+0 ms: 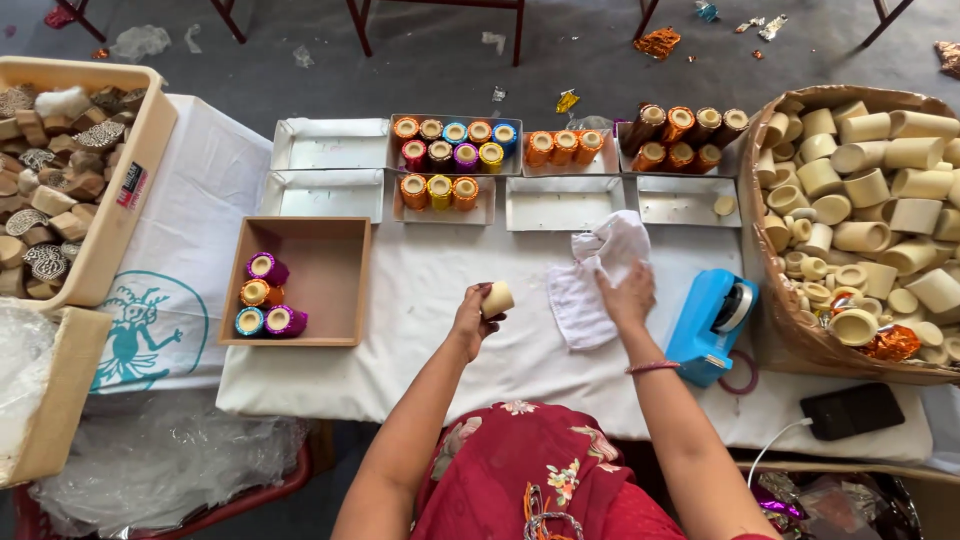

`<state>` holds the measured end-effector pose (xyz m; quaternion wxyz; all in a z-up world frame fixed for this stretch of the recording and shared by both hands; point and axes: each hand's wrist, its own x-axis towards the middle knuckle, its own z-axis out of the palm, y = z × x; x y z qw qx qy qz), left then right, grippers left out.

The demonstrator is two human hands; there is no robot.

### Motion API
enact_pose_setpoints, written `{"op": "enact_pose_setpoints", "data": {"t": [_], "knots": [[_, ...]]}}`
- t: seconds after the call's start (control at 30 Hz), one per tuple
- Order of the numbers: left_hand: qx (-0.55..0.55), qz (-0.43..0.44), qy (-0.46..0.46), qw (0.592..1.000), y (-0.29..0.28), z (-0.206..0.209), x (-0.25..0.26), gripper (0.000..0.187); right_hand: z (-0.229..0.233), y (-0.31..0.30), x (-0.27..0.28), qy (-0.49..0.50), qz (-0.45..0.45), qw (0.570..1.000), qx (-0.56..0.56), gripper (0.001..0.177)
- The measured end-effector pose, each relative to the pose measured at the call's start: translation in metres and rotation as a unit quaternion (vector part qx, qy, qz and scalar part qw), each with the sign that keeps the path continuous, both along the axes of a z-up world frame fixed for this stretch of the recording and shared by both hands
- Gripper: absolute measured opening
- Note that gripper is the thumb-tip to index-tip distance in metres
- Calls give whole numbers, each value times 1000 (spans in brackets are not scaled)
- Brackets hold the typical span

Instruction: Wrapping small cylinders in foil and securing them with tape.

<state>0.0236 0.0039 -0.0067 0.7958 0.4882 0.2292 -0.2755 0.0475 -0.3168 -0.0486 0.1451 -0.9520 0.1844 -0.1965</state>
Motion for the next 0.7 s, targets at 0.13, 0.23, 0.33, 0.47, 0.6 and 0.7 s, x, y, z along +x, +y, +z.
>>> {"op": "enact_pose_setpoints", "data": {"t": [0.13, 0.23, 0.33, 0.47, 0.6, 0.7], "knots": [[12, 15, 37, 999, 11, 4, -4, 40, 0, 11, -12, 186, -35, 982, -4, 68], [13, 1, 44, 999, 11, 7, -2, 41, 28, 48, -19, 197, 131, 954, 185, 43], [32, -36, 37, 998, 8, 1, -4, 41, 72, 82, -26, 294, 227, 880, 296, 38], [-1, -107, 22, 994, 8, 0, -2, 37, 101, 95, -31, 287, 287, 757, 511, 32], [-81, -133, 20, 988, 1, 10, 1, 35, 113, 98, -27, 158, 245, 714, 636, 36], [-41, -113, -5, 993, -4, 20, 9, 31, 57, 98, -18, 65, 133, 746, 649, 29]]}}
